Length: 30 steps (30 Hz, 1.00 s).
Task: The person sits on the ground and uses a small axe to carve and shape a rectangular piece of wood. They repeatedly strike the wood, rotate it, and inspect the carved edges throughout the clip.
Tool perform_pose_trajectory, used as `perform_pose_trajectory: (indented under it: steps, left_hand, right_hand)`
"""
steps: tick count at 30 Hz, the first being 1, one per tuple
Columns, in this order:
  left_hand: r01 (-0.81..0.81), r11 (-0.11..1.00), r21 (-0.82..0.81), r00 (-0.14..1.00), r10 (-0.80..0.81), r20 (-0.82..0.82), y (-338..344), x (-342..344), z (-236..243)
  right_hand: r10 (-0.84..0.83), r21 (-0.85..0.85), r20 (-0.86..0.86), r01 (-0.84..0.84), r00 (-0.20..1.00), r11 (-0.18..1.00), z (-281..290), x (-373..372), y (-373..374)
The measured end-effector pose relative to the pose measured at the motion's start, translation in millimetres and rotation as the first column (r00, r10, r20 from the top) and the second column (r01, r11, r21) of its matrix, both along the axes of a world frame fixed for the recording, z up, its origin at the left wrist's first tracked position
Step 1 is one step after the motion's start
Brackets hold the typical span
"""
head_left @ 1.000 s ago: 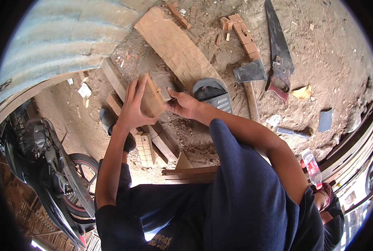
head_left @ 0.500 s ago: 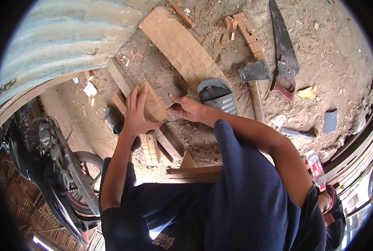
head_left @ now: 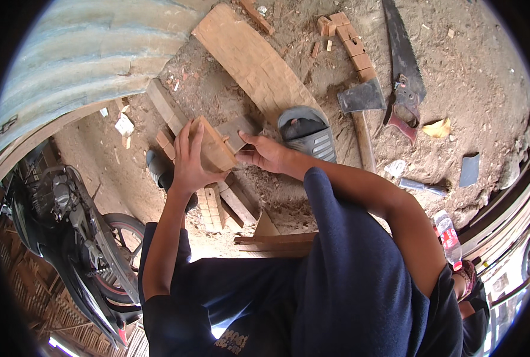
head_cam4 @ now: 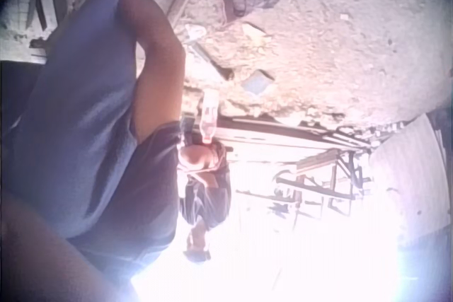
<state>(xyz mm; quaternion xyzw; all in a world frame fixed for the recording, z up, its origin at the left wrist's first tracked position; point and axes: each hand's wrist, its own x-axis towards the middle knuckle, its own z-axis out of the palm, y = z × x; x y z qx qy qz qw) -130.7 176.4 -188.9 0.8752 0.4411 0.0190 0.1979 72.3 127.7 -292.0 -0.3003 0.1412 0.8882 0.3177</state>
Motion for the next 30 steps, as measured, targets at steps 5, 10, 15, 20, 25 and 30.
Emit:
perform_pose_trajectory:
  steps: [5,10,15,20,25,30]
  left_hand:
    - [-0.016,0.998,-0.053,0.995,0.011,-0.099,4,11,10]
    - [-0.01,0.998,-0.055,0.992,0.003,-0.129,4,17,11]
    - [0.022,0.999,-0.033,0.992,-0.026,-0.126,3,21,12]
    - [-0.015,0.999,-0.046,0.99,0.008,-0.142,2,24,11]
    - [-0.054,0.998,-0.028,0.994,0.051,-0.1,-4,22,4]
    - [-0.014,0.999,-0.038,0.988,0.008,-0.154,3,15,10]
  right_hand:
    - [-0.015,-0.035,0.01,0.015,1.0,0.999,4,1,2]
    - [-0.036,-0.01,-0.022,0.035,0.999,0.999,-1,0,0]
    - [-0.055,-0.034,-0.052,0.053,0.997,0.998,-4,-2,1]
    - [-0.085,0.0,-0.055,0.085,0.995,0.996,-4,-2,1]
    - [-0.067,0.013,-0.031,0.067,0.997,0.998,-9,-3,-1]
    - [-0.066,-0.01,-0.058,0.065,0.996,0.998,-11,-7,0]
